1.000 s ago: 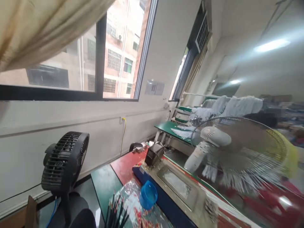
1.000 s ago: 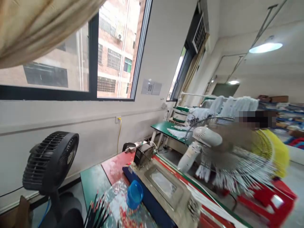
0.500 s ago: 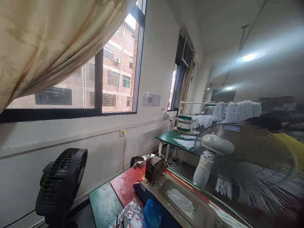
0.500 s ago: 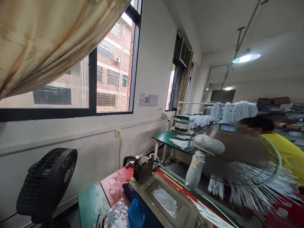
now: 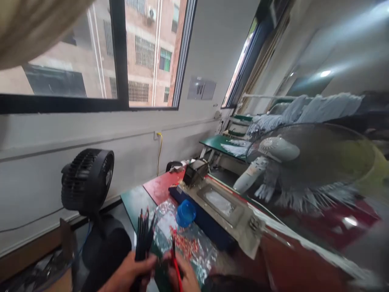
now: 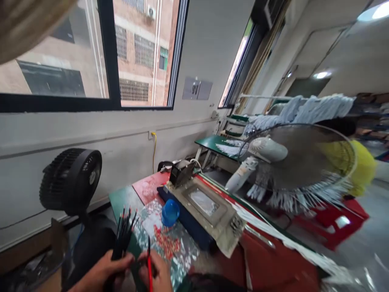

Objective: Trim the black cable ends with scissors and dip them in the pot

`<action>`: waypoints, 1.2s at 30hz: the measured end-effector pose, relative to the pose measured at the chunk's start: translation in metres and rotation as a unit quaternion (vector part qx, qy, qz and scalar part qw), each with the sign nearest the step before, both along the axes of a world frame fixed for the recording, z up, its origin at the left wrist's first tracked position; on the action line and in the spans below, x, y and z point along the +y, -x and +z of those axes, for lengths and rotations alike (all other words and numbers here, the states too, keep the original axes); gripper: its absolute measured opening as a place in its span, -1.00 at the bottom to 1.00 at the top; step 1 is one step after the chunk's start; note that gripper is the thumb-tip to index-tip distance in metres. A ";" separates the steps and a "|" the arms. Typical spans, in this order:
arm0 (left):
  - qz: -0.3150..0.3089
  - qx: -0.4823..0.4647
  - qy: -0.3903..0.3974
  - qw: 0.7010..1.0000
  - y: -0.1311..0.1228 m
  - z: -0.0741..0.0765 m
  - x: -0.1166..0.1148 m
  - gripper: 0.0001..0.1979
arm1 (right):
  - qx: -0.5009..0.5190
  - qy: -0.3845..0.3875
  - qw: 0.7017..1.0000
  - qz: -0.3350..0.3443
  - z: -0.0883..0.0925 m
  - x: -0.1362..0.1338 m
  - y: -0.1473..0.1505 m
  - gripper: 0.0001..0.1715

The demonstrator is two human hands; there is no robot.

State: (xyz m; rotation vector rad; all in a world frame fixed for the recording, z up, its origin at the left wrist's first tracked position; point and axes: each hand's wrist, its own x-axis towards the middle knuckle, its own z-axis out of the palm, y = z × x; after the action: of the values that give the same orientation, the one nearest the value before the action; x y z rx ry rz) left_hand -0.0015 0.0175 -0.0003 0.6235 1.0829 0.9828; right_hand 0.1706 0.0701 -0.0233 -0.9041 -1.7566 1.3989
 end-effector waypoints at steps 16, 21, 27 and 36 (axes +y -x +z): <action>0.106 0.100 -0.055 0.988 -0.008 0.008 0.003 -0.69 | -0.260 -0.055 0.964 0.010 0.009 -0.018 -0.001 -0.60; 0.098 0.121 -0.055 0.986 -0.010 0.005 0.006 -0.68 | -0.255 -0.043 0.966 0.004 0.008 -0.017 -0.002 -0.54; 0.087 0.129 -0.059 0.986 -0.012 0.002 0.010 -0.68 | -0.255 -0.034 0.966 -0.024 0.005 -0.017 -0.001 -0.49; 0.050 0.066 -0.043 0.996 -0.009 -0.004 0.011 -0.66 | -0.098 0.127 0.985 -0.067 -0.001 -0.013 0.001 -0.40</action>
State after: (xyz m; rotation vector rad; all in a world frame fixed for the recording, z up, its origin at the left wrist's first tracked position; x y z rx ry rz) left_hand 0.0075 0.0282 -0.0042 0.7178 1.2037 1.0913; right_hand 0.1700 0.0572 -0.0238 -1.3110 -1.6442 1.5097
